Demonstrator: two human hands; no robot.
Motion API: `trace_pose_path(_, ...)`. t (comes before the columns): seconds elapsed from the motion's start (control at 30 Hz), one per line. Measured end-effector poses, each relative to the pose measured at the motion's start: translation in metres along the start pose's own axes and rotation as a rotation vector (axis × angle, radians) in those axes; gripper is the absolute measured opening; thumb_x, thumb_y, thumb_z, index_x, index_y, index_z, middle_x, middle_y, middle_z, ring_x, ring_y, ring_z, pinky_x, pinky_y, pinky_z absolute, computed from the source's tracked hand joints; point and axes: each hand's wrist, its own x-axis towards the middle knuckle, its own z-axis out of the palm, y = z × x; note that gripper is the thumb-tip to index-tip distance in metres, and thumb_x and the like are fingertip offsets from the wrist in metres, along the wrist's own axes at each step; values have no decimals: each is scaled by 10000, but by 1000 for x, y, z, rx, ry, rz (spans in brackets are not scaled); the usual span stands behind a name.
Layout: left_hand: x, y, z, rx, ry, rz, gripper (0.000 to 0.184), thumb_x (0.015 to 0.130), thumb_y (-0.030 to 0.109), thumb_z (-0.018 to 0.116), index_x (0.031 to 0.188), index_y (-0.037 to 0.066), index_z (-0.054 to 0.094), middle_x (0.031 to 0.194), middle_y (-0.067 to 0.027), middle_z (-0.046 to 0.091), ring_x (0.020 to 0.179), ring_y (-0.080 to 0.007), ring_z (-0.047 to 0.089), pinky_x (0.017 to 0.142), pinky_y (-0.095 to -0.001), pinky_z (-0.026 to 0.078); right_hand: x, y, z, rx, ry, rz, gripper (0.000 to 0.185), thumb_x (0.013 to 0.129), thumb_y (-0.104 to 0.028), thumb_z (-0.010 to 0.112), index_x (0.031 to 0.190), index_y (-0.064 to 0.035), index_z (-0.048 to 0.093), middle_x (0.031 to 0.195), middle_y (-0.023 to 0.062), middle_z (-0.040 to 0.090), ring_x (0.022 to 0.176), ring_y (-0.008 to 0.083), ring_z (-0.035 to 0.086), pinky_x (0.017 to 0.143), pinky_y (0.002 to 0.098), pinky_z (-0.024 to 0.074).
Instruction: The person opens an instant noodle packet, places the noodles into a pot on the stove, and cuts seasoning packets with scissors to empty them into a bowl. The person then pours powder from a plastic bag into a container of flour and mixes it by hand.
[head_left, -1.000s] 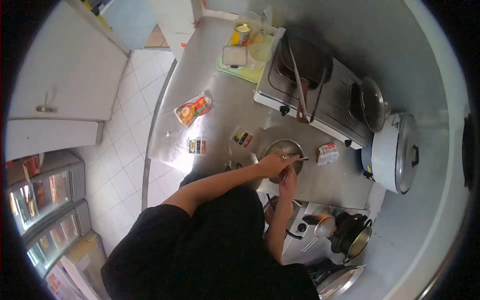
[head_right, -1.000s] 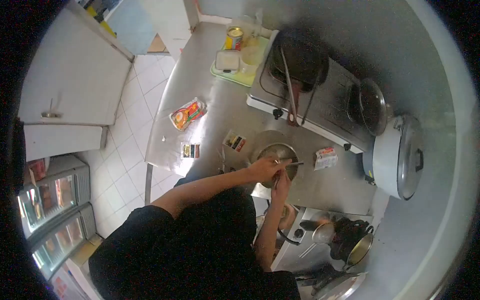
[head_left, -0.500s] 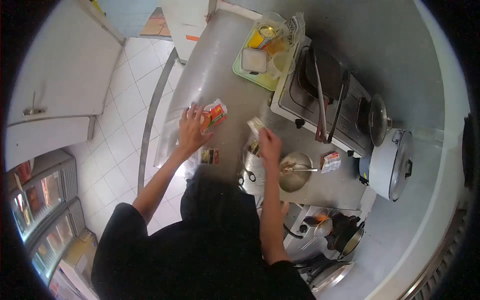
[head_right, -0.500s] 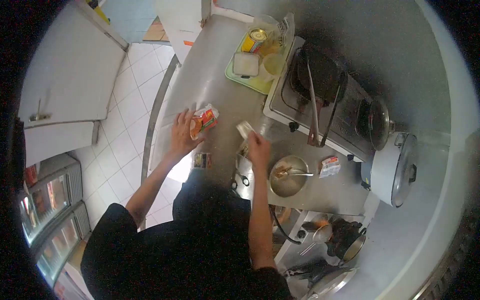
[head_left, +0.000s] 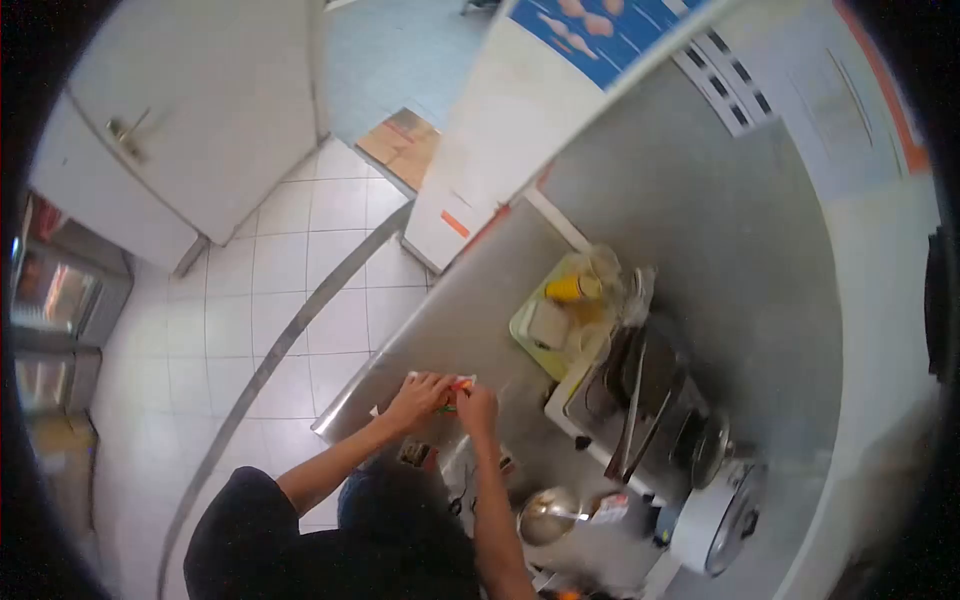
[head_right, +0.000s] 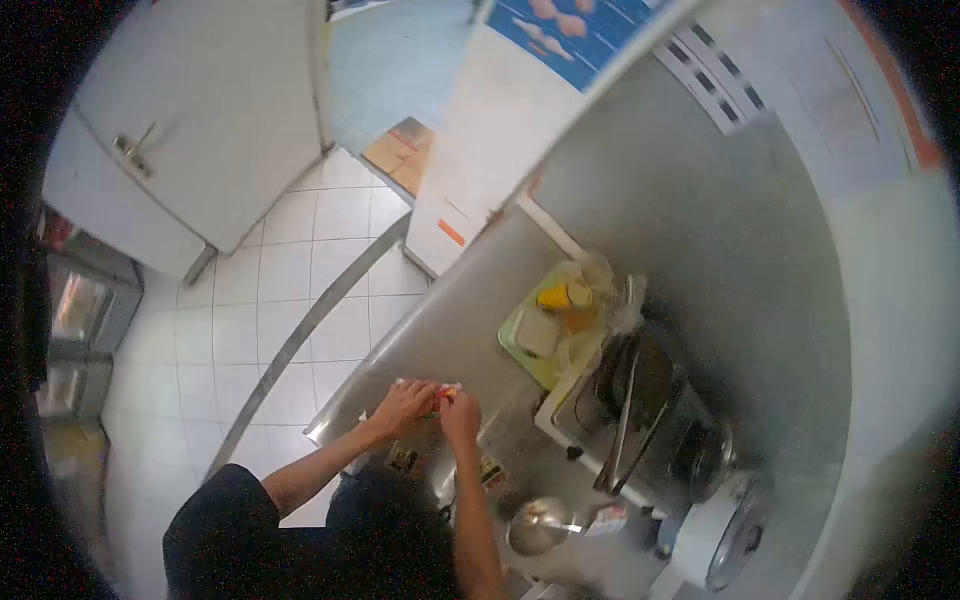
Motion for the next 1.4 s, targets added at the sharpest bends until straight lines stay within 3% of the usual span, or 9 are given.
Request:
trace_pose_path(0.2, -8, -6, 17, 6, 31, 19, 732, 729, 143, 711, 1385, 108, 390, 1230, -91, 539, 1167, -275, 505, 921, -446, 379, 11, 45, 56, 293, -282, -195, 241, 838, -229, 641, 861, 5, 690, 774, 207, 670, 720, 378, 653, 672, 443, 505)
trace_pose_path(0.33, -13, -10, 25, 28, 80, -23, 752, 724, 221, 733, 1391, 128, 398, 1223, -86, 554, 1153, -271, 523, 921, -441, 381, -5, 3, 9, 6, -235, -316, 253, 839, -227, 653, 902, 15, 683, 732, 165, 675, 646, 314, 659, 626, 412, 502)
trace_pose_path(0.4, -15, -5, 16, -6, 132, -52, 752, 728, 246, 739, 1390, 133, 401, 1217, -84, 559, 1144, -271, 530, 921, -441, 380, -15, -20, -14, 26, -164, -6, 270, 814, -200, 700, 956, 27, 667, 692, 119, 666, 601, 214, 647, 581, 371, 493)
trace_pose_path(0.6, -16, 4, 8, -228, 210, -119, 691, 759, 272, 741, 1363, 135, 434, 1215, -107, 569, 1118, -288, 547, 894, -455, 397, -29, -40, -36, 409, 127, 90, 304, 731, -107, 812, 978, -15, 659, 702, 67, 673, 643, 117, 642, 569, 276, 494)
trace_pose_path(0.87, -17, 1, 13, -457, 457, -124, 653, 707, 219, 784, 1288, 76, 523, 1179, -165, 606, 1107, -355, 559, 935, -461, 413, -32, -41, -57, 446, 275, 145, 247, 844, -205, 748, 914, 8, 645, 760, 52, 677, 659, 109, 599, 617, 254, 475)
trace_pose_path(1.07, -16, 11, -12, -506, 337, -183, 683, 676, 118, 788, 1296, 62, 507, 1179, -155, 603, 1090, -348, 560, 911, -445, 424, -39, -62, -74, 673, 2, 283, 218, 874, -166, 688, 999, 11, 660, 862, 67, 709, 695, 201, 667, 632, 309, 509)
trace_pose_path(1.13, -14, 8, -10, -450, 403, -132, 731, 657, 109, 797, 1315, 67, 481, 1180, -143, 598, 1085, -332, 558, 895, -442, 428, -38, -64, -75, 154, 176, -156, 232, 860, -127, 660, 1047, 10, 652, 913, 139, 715, 744, 303, 689, 690, 356, 515)
trace_pose_path(1.27, -15, 10, -13, -432, 375, -112, 738, 650, 111, 804, 1312, 71, 480, 1175, -139, 601, 1085, -331, 562, 889, -438, 433, -29, -76, -79, 149, 32, 9, 276, 834, -110, 651, 1089, -4, 646, 990, 191, 681, 825, 364, 671, 779, 388, 500)
trace_pose_path(1.4, -13, 15, -15, -450, 335, -83, 753, 649, 114, 810, 1322, 71, 474, 1189, -150, 598, 1094, -344, 561, 918, -431, 427, -25, -70, -75, -52, 77, -189, 252, 817, -102, 665, 1052, -11, 674, 1019, 205, 647, 845, 349, 664, 766, 390, 504)
